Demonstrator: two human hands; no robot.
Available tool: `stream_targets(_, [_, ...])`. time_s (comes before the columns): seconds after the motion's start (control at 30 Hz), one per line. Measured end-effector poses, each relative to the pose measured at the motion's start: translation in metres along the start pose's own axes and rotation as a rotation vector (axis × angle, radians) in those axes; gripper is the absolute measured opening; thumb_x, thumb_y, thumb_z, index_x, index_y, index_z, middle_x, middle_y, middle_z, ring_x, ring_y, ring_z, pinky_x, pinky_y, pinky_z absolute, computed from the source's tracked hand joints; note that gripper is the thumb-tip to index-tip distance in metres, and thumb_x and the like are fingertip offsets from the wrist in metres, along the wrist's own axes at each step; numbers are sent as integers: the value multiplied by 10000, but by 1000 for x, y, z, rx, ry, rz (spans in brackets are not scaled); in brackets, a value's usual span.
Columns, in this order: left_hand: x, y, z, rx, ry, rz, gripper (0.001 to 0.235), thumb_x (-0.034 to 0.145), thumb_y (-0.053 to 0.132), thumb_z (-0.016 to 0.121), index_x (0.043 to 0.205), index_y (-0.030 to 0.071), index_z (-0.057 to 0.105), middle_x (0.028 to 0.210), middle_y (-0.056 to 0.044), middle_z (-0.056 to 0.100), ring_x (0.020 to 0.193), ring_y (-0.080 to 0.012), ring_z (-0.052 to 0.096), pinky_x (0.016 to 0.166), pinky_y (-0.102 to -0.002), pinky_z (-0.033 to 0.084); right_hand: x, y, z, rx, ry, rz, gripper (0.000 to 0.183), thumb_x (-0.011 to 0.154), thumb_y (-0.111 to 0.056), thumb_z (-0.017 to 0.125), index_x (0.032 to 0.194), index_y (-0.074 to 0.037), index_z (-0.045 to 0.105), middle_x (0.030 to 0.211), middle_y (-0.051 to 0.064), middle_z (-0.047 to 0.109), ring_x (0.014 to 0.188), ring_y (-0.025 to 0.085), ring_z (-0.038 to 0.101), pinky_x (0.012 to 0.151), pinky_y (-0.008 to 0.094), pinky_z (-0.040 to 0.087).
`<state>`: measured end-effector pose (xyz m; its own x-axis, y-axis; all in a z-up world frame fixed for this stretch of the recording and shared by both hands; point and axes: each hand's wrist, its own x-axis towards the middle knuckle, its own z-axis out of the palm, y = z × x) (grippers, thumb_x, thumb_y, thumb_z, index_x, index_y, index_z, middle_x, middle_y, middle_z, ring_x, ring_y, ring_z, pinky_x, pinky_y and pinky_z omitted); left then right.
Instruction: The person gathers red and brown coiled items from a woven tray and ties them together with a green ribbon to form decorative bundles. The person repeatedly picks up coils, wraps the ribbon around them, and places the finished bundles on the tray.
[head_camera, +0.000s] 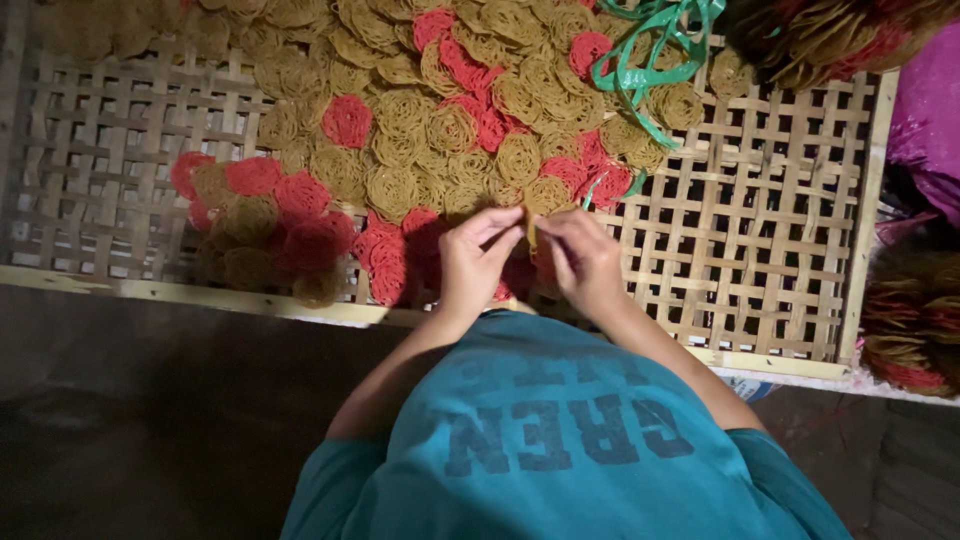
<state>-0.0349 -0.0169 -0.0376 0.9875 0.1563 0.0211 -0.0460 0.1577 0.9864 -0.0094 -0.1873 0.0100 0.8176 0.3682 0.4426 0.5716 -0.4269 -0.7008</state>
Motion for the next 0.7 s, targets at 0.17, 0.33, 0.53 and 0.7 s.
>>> stream_targets(0.17, [6,4,-5,25,-153,85,109,942,-53,720,1047,-57,746,1056,-95,764,984,-126,731,917,-278,593,0,2,0,152,103,181,294,909,43,725,1175,17,603,1073,143,697,933,274,730,831,339,574])
stream_targets(0.33, [14,23,-5,-27,-185,47,56,970,-33,701,1021,-39,721,1027,-85,764,966,-114,716,906,-276,589,2,7,-26,19,-122,32,303,829,79,675,1123,9,656,1093,149,695,1008,315,694,885,379,555])
stream_targets(0.53, [16,57,10,-19,-212,35,80,953,12,718,1032,5,729,1017,-64,766,906,-95,715,819,-264,598,-8,9,-43,-279,-165,-5,342,822,12,649,1160,-32,680,1235,180,639,1139,351,602,988,395,449])
stream_targets(0.7, [19,60,19,238,-252,187,93,936,51,742,1029,47,749,988,-67,757,857,-127,730,759,-261,588,-26,24,-18,622,-74,480,154,1078,-110,567,1203,-21,578,1081,74,641,1001,138,588,906,287,477])
